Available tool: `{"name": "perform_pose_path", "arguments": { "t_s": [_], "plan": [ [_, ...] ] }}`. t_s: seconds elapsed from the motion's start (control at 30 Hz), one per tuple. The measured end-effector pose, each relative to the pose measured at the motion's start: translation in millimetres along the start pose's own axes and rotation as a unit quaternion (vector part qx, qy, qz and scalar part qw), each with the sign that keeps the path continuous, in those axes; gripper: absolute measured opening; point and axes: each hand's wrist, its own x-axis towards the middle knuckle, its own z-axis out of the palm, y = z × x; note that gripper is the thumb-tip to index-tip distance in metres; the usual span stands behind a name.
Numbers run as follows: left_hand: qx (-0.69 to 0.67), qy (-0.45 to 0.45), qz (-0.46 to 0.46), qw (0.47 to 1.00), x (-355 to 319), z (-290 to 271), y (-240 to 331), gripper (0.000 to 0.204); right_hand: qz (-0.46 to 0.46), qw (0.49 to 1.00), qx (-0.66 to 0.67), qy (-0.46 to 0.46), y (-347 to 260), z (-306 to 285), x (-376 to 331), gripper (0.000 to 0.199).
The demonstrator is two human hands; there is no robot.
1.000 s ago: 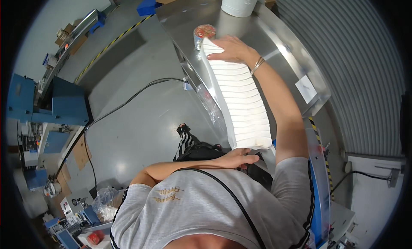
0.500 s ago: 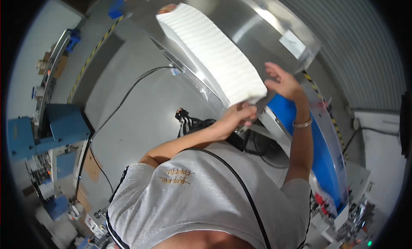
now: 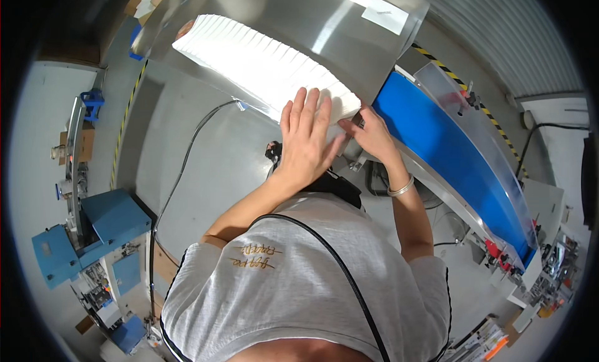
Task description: Loading stacks of paper napkins into a packaging machine conveyor belt.
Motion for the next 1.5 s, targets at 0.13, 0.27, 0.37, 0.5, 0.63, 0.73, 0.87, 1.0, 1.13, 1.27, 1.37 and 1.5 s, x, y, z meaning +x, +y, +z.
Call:
{"name": "perform_pose_path", "arguments": {
  "t_s": [0.13,0.27,0.37,0.5,0.63,0.73,0.87,1.0,1.13,1.27,1.37,1.5],
  "plan": [
    [0.015,-0.002,0.017,1.000,-4.6,11.0,-19.8,0.048,0.002,1.000,-0.007,-0.012,-5.0,-2.7,-2.3,0.065],
    [0.015,0.007,0.022,1.000,-3.9,11.7,-22.7,0.039,-0.067,0.995,-0.036,0.060,-5.3,-6.0,-5.5,0.064],
    [0.018,0.002,0.030,0.999,-4.0,10.7,-23.7,0.037,-0.043,0.995,-0.029,0.080,-12.3,-16.7,-7.4,0.060],
    [0.027,0.004,0.054,0.998,-5.0,12.0,-27.1,0.035,-0.026,0.997,0.019,0.074,-10.5,-23.9,-9.4,0.055],
    [0.018,0.001,0.078,0.997,-5.4,11.5,-31.6,0.034,-0.033,0.998,0.050,0.019,-17.6,-29.2,-9.3,0.047],
    [0.004,-0.001,0.091,0.996,-5.4,9.0,-30.9,0.032,-0.059,0.997,0.055,-0.016,-21.3,-29.2,-7.7,0.039],
    [0.004,-0.019,0.062,0.998,-1.9,2.6,-27.7,0.032,-0.190,0.980,-0.035,0.040,-3.9,-26.7,-7.0,0.031],
    [0.016,-0.011,0.046,0.999,3.2,5.9,-38.0,0.039,0.057,0.966,0.166,0.190,50.6,-41.0,-13.7,0.032],
    [0.029,0.011,0.024,0.999,4.7,11.9,-46.1,0.042,0.234,0.875,-0.100,0.412,84.6,-88.0,-28.3,0.053],
    [0.027,0.007,0.028,0.999,4.7,7.8,-47.2,0.039,0.242,0.782,-0.356,0.451,102.3,-107.6,-57.7,0.067],
    [0.011,0.006,0.044,0.999,4.6,7.1,-46.7,0.036,0.151,0.709,-0.509,0.463,68.9,-106.6,-60.1,0.065],
    [0.020,-0.001,0.057,0.998,2.0,7.6,-52.5,0.034,0.018,0.959,-0.123,0.255,9.6,-70.7,-32.1,0.051]
  ]
}}
